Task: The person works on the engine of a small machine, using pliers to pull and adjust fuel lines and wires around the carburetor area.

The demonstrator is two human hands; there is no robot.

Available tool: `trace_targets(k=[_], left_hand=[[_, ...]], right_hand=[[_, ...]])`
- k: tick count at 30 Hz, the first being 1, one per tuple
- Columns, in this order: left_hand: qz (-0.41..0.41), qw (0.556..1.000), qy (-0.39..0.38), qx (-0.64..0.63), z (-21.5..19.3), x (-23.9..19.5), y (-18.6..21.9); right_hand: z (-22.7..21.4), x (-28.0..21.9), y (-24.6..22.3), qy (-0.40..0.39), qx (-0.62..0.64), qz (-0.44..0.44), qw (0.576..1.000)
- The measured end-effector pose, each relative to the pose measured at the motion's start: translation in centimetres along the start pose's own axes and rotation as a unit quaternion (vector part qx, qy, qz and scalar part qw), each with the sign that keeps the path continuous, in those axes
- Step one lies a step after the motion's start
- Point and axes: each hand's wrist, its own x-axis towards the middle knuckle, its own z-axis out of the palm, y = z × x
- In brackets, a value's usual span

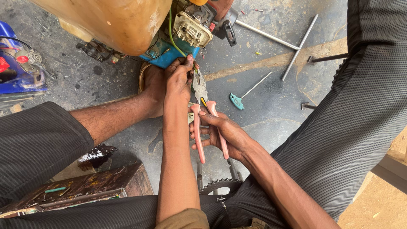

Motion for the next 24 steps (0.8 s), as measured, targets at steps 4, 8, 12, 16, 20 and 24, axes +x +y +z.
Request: trace_targets(k=[4, 8, 12, 16, 20, 24], left_hand=[[-0.009, 1.0, 0.01, 0.013, 0.1, -0.3, 0.4], [-0.014, 1.0, -0.002, 0.019, 0.1, -0.5, 0.7], [-0.023, 1.0, -0.004, 0.01, 0.3, -0.6, 0.7], [-0.006, 1.0, -0.02, 0.02, 0.2, -0.7, 0.7], [-0.009, 1.0, -0.017, 0.013, 0.2, -0.7, 0.8], [0.001, 0.999, -0.027, 0.035, 0.0, -0.7, 0.9]], right_hand=[[0.2, -0.5, -0.4, -0.043, 0.052, -0.009, 0.998], [0.6, -0.9, -0.6, -0.052, 0.084, 0.002, 0.995], [0.9, -0.8, -0.4, -0.065, 0.096, 0.005, 0.993], [0.6, -0.4, 0.2, -0.052, 0.068, 0.004, 0.996], [0.5, 0.1, 0.6, -0.043, 0.048, 0.005, 0.998], [0.4, 0.0, 0.1, -0.005, -0.03, 0.008, 1.0]])
